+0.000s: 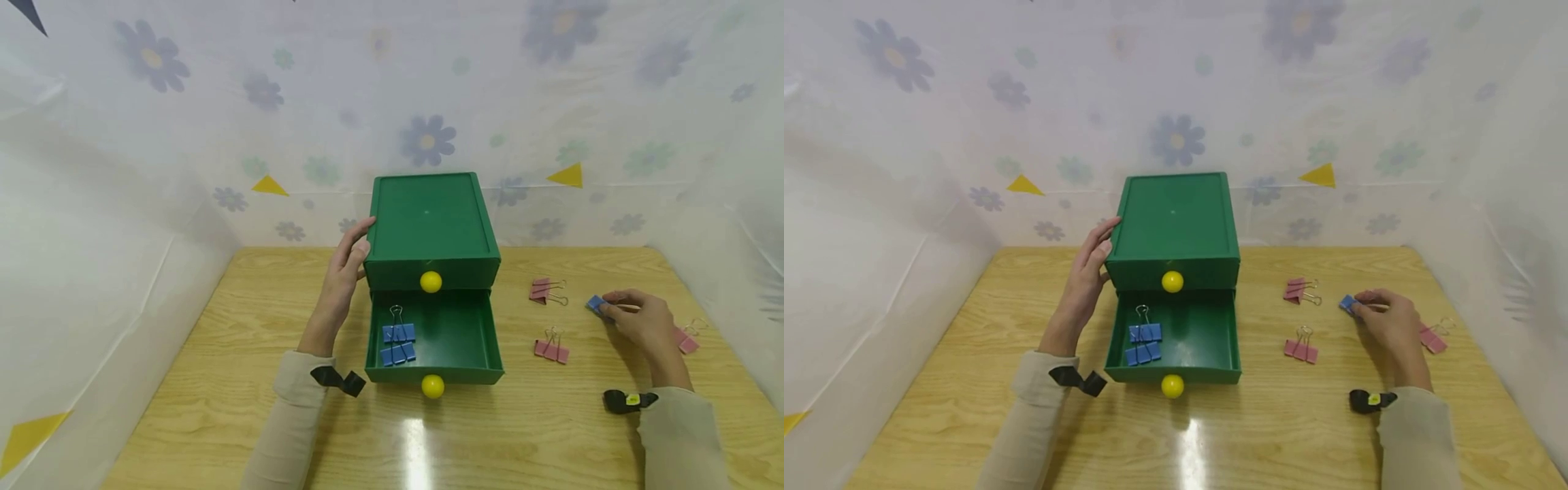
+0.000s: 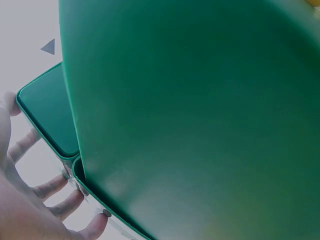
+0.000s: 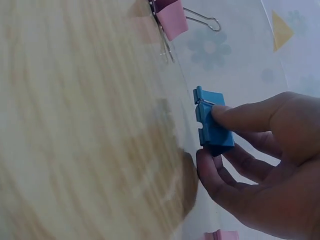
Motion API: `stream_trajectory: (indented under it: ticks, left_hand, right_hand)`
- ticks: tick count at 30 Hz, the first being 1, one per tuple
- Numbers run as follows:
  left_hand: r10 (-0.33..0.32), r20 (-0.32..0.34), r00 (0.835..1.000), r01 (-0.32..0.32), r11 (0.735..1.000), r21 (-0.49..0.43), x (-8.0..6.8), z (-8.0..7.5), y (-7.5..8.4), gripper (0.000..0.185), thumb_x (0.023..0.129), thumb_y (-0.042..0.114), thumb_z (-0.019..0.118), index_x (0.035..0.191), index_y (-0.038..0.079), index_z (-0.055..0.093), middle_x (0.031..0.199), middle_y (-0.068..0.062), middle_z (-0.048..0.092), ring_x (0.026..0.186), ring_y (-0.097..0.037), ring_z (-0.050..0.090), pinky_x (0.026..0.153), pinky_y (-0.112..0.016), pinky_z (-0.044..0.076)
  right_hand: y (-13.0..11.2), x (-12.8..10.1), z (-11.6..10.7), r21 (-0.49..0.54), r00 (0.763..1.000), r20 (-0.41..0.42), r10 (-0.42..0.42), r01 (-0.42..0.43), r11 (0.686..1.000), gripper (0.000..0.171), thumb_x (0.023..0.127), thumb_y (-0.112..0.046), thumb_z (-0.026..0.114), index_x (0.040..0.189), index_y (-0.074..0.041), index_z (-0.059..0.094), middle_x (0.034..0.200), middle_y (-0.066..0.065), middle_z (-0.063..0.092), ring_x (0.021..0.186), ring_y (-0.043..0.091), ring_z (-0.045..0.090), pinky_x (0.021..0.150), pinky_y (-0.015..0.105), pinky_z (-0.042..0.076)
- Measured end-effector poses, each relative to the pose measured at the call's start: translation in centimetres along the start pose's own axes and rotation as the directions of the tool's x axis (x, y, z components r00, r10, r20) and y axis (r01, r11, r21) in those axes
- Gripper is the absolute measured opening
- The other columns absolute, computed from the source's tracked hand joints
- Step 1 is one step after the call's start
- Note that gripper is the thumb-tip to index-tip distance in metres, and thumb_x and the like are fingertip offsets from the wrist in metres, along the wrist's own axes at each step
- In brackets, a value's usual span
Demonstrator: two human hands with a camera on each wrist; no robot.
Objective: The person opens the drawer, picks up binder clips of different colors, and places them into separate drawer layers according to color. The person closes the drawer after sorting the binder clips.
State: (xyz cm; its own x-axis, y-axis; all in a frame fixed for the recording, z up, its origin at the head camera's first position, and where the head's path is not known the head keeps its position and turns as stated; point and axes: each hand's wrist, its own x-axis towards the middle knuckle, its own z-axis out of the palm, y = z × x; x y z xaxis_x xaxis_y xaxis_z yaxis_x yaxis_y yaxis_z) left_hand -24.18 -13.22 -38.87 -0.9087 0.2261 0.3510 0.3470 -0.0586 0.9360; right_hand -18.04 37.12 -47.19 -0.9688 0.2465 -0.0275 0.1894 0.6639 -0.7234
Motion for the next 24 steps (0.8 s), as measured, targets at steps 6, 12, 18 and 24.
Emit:
stream_trajectory:
  ticks: [6,12,18,24]
  left_hand:
    - [0.003,0.004,1.000,-0.003,1.000,0.000,0.0,0.0,-0.1,0.049,0.107,0.036,0.045,0.155,0.026,0.046,0.155,0.004,0.041,0.137,-0.024,0.046,0.105,-0.064,0.040]
    - [-0.003,0.003,1.000,0.003,1.000,0.002,0.0,-0.1,-0.1,0.048,0.108,0.037,0.045,0.155,0.027,0.046,0.156,0.005,0.040,0.138,-0.025,0.044,0.105,-0.066,0.039]
    - [-0.010,0.000,1.000,0.010,1.000,0.005,-0.1,0.0,0.0,0.048,0.108,0.035,0.045,0.155,0.028,0.046,0.156,0.004,0.040,0.139,-0.025,0.043,0.105,-0.066,0.038]
    - [-0.012,-0.005,1.000,0.012,1.000,0.005,0.0,0.0,0.0,0.046,0.108,0.035,0.045,0.154,0.029,0.047,0.156,0.005,0.040,0.139,-0.024,0.043,0.106,-0.066,0.037]
  right_hand:
    - [-0.1,-0.1,-0.5,0.182,1.000,-0.018,0.010,-0.007,0.983,0.047,0.099,-0.036,0.069,0.125,0.003,0.067,0.106,-0.018,0.059,0.084,-0.015,0.055,0.068,0.015,0.053]
    - [-1.0,-0.4,-1.1,0.317,0.997,-0.083,0.001,0.025,0.948,0.033,0.094,-0.028,0.076,0.115,-0.003,0.075,0.095,-0.033,0.063,0.087,-0.014,0.059,0.070,0.008,0.049]
    - [-2.2,-0.6,-1.6,0.410,0.994,-0.110,0.020,0.027,0.912,0.025,0.094,-0.023,0.077,0.112,-0.005,0.077,0.098,-0.030,0.065,0.086,-0.012,0.063,0.071,0.009,0.051]
    - [-3.1,-0.9,-1.8,0.466,0.994,-0.110,-0.019,0.068,0.882,0.022,0.098,-0.018,0.071,0.114,-0.002,0.072,0.108,-0.021,0.062,0.084,-0.008,0.067,0.070,0.014,0.055]
